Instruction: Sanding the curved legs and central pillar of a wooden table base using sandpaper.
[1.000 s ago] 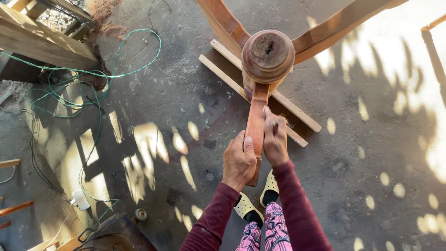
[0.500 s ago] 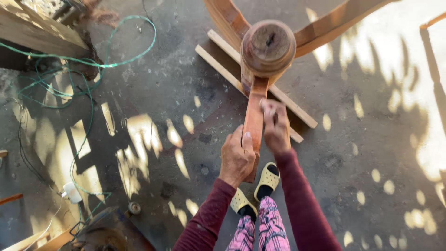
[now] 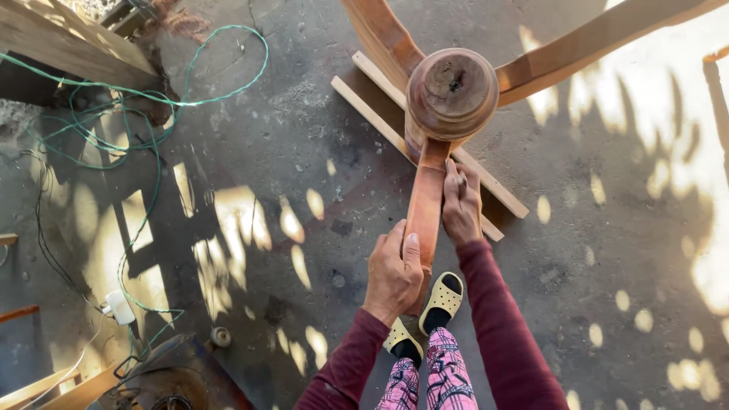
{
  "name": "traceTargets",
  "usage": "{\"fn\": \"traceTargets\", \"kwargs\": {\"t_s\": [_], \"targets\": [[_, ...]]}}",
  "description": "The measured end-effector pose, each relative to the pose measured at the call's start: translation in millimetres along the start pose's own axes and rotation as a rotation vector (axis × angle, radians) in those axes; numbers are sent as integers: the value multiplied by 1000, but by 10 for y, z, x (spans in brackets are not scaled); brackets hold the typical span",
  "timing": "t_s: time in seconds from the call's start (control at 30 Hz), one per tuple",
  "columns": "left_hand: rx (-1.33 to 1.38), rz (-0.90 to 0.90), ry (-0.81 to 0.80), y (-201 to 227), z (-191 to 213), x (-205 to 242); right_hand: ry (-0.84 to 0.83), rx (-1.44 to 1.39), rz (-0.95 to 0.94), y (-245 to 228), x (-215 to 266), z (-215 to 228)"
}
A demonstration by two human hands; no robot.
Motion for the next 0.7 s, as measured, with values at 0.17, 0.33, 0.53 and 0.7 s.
{"fn": "traceTargets", "kwargs": {"t_s": [0.17,0.33,0.53,0.7], "targets": [[23,3,-10,-36,-30,49,-6,-46,-29,-37,2,32],[45,12,-12,100,-10,-32,-124,-40,-257,-51,-385,179],[44,-4,-9,61,-46,-65,-220,320,29,-221,-548,168],[53,6,-10,121,-84,-109,-235,565,150,-351,-691,176]]}}
Point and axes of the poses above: each hand's wrist, its own x-axis away from the middle knuckle, its own z-axis out of the back of the hand, y = z × x, the point moved 6 cm from there along -x, towards the middle knuckle, and after that the axes turned 13 degrees about -z, right-handed, at the moved point
